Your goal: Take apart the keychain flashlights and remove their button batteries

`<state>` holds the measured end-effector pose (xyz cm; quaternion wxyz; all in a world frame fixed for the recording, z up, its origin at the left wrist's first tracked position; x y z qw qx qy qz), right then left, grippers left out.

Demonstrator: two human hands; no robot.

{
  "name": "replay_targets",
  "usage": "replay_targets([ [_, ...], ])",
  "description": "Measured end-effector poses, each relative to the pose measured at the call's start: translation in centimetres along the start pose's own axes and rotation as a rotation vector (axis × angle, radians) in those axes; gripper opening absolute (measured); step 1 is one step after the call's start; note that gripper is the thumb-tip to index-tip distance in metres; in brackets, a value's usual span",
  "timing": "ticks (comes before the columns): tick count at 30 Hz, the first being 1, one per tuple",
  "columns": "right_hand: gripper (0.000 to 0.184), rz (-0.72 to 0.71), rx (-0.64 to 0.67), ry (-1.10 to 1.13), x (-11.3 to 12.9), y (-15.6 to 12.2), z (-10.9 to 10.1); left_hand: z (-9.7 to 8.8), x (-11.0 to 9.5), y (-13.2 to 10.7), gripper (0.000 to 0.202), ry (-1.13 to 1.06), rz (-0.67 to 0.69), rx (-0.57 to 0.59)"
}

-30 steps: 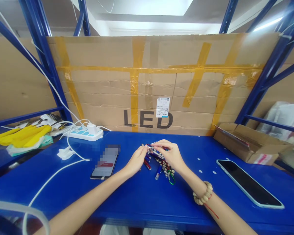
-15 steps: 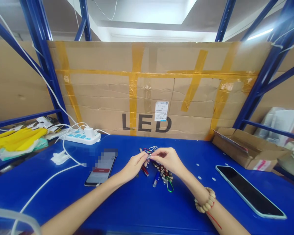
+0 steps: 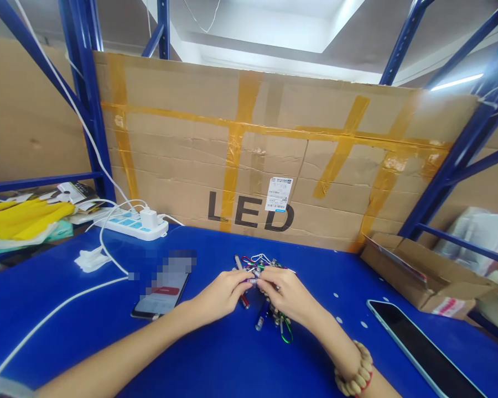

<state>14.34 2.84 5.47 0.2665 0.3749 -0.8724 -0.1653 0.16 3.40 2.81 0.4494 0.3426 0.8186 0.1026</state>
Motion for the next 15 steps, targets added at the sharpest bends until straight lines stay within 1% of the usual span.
replay_targets([
  [5,0.046,0.229,0.011,0.342,-1.2,0.1,1.1,-0.1,0.0,0.1,0.029,0.057,0.025,-0.010],
  [8,0.045,0.297,0.035,0.492,-1.5,0.3,1.5,-0.5,0.0,0.5,0.028,0.075,-0.016,-0.032],
  [10,0.045,0.318,0.038,0.535,-1.5,0.4,1.4,-0.6,-0.2,0.7,0.028,0.075,-0.038,-0.024],
  [15,0.047,0.343,0.029,0.552,-1.5,0.6,1.0,-0.6,-1.0,0.7,0.030,0.018,-0.045,0.016],
])
Point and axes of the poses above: each hand's wrist, its own y-axis towards the middle knuckle, its own z-axis out of the palm, x = y × z, the point moved 4 cm from there along y, towards the middle knuckle
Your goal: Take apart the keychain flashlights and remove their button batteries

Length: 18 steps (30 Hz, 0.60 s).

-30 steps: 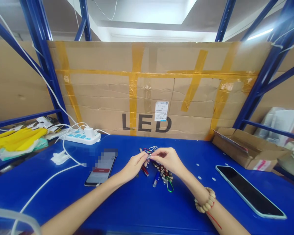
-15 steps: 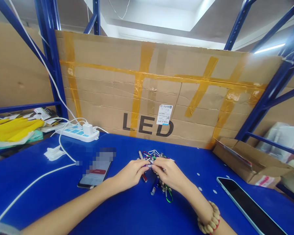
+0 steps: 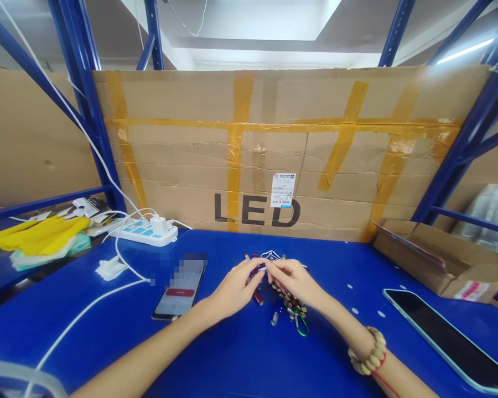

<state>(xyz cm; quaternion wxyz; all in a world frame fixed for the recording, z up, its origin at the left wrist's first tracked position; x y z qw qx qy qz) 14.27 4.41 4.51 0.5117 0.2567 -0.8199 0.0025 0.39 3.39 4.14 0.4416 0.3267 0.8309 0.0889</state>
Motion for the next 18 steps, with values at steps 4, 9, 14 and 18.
replay_targets([
  [4,0.048,-0.007,-0.023,-0.054,-0.3,0.1,0.0,0.0,0.0,0.2,0.030,-0.075,-0.057,-0.013],
  [9,0.049,0.017,-0.193,-0.172,-0.8,0.1,-1.8,-0.3,0.9,0.4,0.026,-0.190,-0.202,-0.085],
  [14,0.041,0.081,-0.433,-0.658,-1.1,-0.3,-4.9,-0.2,2.2,0.6,0.030,-0.378,-0.317,-0.150],
  [18,0.029,0.120,-0.324,-0.786,-2.2,-0.1,-5.3,-0.4,2.8,0.7,0.033,-0.519,-0.451,-0.228],
])
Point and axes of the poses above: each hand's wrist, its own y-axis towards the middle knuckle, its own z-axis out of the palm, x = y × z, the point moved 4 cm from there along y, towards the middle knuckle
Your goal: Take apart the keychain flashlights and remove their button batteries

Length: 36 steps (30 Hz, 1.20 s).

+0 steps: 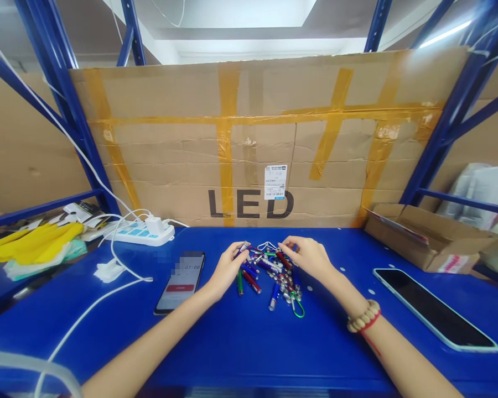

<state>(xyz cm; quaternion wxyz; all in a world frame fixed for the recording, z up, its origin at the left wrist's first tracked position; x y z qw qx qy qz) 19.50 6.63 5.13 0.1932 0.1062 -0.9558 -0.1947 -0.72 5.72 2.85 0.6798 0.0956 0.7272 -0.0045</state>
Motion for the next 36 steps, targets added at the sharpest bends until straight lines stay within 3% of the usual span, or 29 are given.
replay_targets([
  [3,0.019,-0.115,0.150,0.004,0.2,-0.1,1.1,-0.3,0.0,0.1,0.029,-0.048,-0.072,-0.066],
  [6,0.019,-0.195,0.203,0.015,0.5,-0.4,1.7,-0.4,0.2,0.1,0.026,-0.092,-0.116,-0.078],
  [15,0.031,-0.269,0.101,0.023,0.7,-0.4,2.1,0.1,0.9,-0.1,0.028,-0.139,-0.134,0.002],
  [22,0.032,-0.209,0.110,0.005,-1.1,0.2,2.8,1.0,0.3,-0.7,0.028,-0.356,-0.237,0.154],
  [30,0.025,-0.053,0.063,-0.049,-2.3,0.5,1.0,1.1,0.4,-0.7,0.017,-0.445,-0.325,0.204],
  [36,0.022,-0.246,0.076,0.060,-0.6,0.1,1.1,1.0,0.4,-0.6,0.016,-0.436,-0.291,0.176],
])
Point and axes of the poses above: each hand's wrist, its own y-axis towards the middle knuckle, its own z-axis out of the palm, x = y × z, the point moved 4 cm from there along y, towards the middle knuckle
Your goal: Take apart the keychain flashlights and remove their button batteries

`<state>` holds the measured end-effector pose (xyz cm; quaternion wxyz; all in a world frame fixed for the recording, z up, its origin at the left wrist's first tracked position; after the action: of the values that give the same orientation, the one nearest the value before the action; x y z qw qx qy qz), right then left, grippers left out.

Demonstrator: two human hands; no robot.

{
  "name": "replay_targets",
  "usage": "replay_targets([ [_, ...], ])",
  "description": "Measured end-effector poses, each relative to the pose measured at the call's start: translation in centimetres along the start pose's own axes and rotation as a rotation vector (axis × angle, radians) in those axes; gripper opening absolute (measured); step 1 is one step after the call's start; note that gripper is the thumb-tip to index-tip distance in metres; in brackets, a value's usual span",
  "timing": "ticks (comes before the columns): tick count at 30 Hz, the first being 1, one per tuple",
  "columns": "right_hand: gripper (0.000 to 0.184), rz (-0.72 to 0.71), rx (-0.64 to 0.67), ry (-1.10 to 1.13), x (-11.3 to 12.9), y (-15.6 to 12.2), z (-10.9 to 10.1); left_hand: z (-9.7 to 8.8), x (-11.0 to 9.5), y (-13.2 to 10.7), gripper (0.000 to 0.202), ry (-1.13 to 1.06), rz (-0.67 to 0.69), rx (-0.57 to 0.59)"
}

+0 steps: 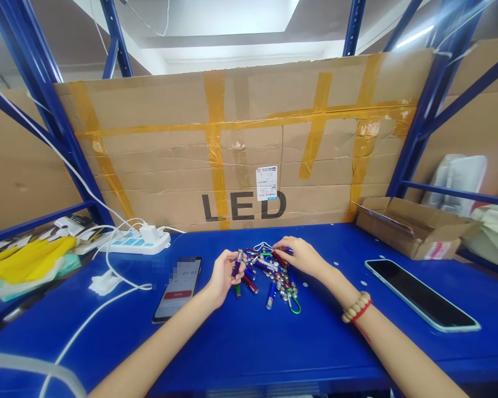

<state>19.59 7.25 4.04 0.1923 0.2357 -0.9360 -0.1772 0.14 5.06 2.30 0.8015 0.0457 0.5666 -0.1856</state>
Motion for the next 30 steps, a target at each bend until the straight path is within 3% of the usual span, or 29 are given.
replay_targets([
  [4,0.036,-0.102,0.077,0.053,2.1,-0.4,1.2,-0.3,-0.3,0.1,0.016,-0.016,0.048,-0.043],
  [10,0.054,-0.097,0.146,0.049,3.7,-0.7,3.1,-0.7,-0.5,0.3,0.018,-0.010,0.064,-0.095],
  [16,0.034,-0.134,0.150,0.021,4.5,-0.3,3.8,-0.6,-0.2,0.3,0.019,-0.004,0.054,-0.080],
  [30,0.010,0.123,0.076,-0.069,3.5,0.0,3.5,-0.4,-0.3,0.1,0.018,0.011,0.027,-0.076],
])
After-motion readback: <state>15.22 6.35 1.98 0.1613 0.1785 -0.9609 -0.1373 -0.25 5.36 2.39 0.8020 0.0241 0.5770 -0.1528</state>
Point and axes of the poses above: each hand's wrist, its own y-axis towards the middle knuckle, its own z-axis out of the palm, x = y × z, the point moved 4 cm from there along y, towards the middle knuckle
